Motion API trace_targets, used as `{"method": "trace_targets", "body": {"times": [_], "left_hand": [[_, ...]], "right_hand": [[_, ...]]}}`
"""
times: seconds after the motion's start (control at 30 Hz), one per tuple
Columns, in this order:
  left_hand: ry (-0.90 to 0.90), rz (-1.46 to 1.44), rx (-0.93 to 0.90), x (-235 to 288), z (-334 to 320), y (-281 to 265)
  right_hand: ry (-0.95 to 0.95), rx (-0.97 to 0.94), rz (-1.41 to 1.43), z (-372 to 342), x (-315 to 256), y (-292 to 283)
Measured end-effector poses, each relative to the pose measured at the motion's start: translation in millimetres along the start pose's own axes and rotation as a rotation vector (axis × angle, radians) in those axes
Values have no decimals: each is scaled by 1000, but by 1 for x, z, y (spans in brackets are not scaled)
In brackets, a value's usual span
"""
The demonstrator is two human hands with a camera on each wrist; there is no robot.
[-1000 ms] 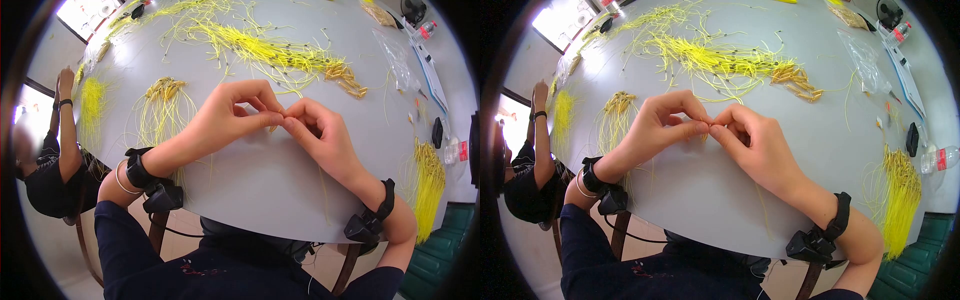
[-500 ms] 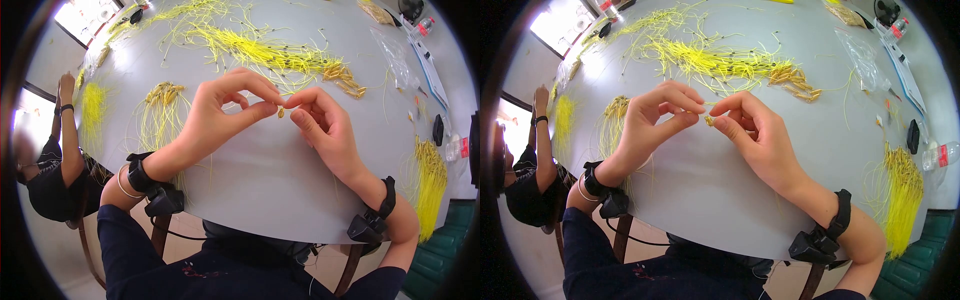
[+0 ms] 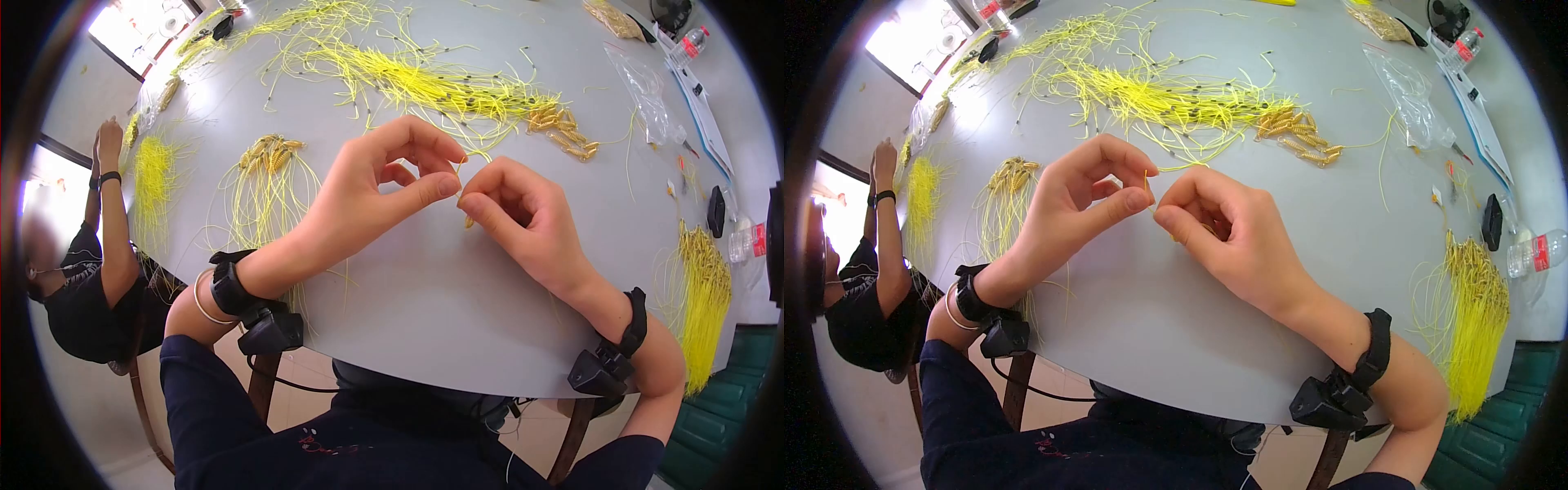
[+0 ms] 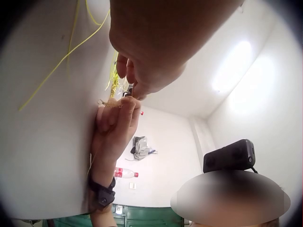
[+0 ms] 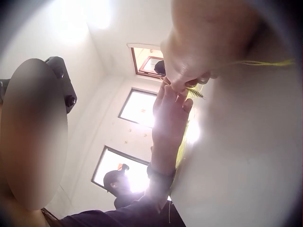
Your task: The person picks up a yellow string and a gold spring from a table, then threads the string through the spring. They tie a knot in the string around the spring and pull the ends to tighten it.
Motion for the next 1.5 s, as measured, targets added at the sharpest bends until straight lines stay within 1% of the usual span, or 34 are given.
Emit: {"method": "trace_targets", "body": {"times": [0.13,0.4,0.47,0.53,0.6,0.7,0.73,0.8,0.83,0.87,0.9,0.93,0.97,1.03,1.07,1.1,1.17,1.2,1.23,1.3,1.33,1.4,1.5], "left_hand": [[-24,-39,-27,-4,1,0],[-48,-68,-92,-6,1,2],[-63,-59,-113,-6,1,3],[-79,-50,-129,-5,0,4],[-66,68,-188,-4,0,6],[-103,2,-221,4,-1,4],[-103,2,-221,-1,0,2],[-44,-502,-305,-11,1,2],[-44,-501,-305,-13,1,2],[-68,-745,-245,-14,1,1],[-91,-987,-181,-15,2,1],[-68,-1073,-171,-16,3,-3],[-69,-1073,-171,-15,4,-2],[-68,-849,8,-9,5,-2],[-23,-673,-46,-13,5,-2],[-24,-673,-44,-12,4,-1],[-65,-563,-131,-10,0,5],[-105,-596,-131,-7,0,7],[-106,-599,-132,-5,0,7],[-109,-492,-196,-5,-2,8],[-131,-486,-194,-6,-2,7],[-144,-477,-198,-4,-2,8],[-156,-476,-224,0,-3,9]], "right_hand": [[-23,37,32,0,0,-2],[-16,24,52,-1,-2,-4],[-27,29,67,-1,-3,-4],[3,63,118,-1,-1,-6],[7,64,105,-1,-1,-6],[13,58,96,0,-1,-6],[15,49,96,0,-1,-5],[11,34,117,1,0,-6],[4,18,136,1,1,-6],[3,18,136,0,-1,-5],[-87,48,114,-3,-5,-4],[-176,77,90,-5,-9,-3],[-176,77,91,-7,-9,-2],[-252,41,-86,-10,-9,3],[-317,-8,-149,-12,-9,6],[-317,-9,-148,-14,-10,6],[-501,-122,-292,-19,-18,10],[-547,-102,-278,-20,-20,10],[-544,-102,-279,-20,-20,11],[-596,31,-236,-20,-19,7],[-597,31,-237,-19,-18,8],[-643,233,-205,-19,-17,3],[-662,278,-154,-15,-14,0]]}}
Point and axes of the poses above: each hand's wrist, its own z-axis towards the middle knuckle, its own y-axis out of the palm, x = y × z, the point moved 3 cm from there along z, towards the middle knuckle, and after that the axes turned 7 degrees about y, right-handed, at the moved point
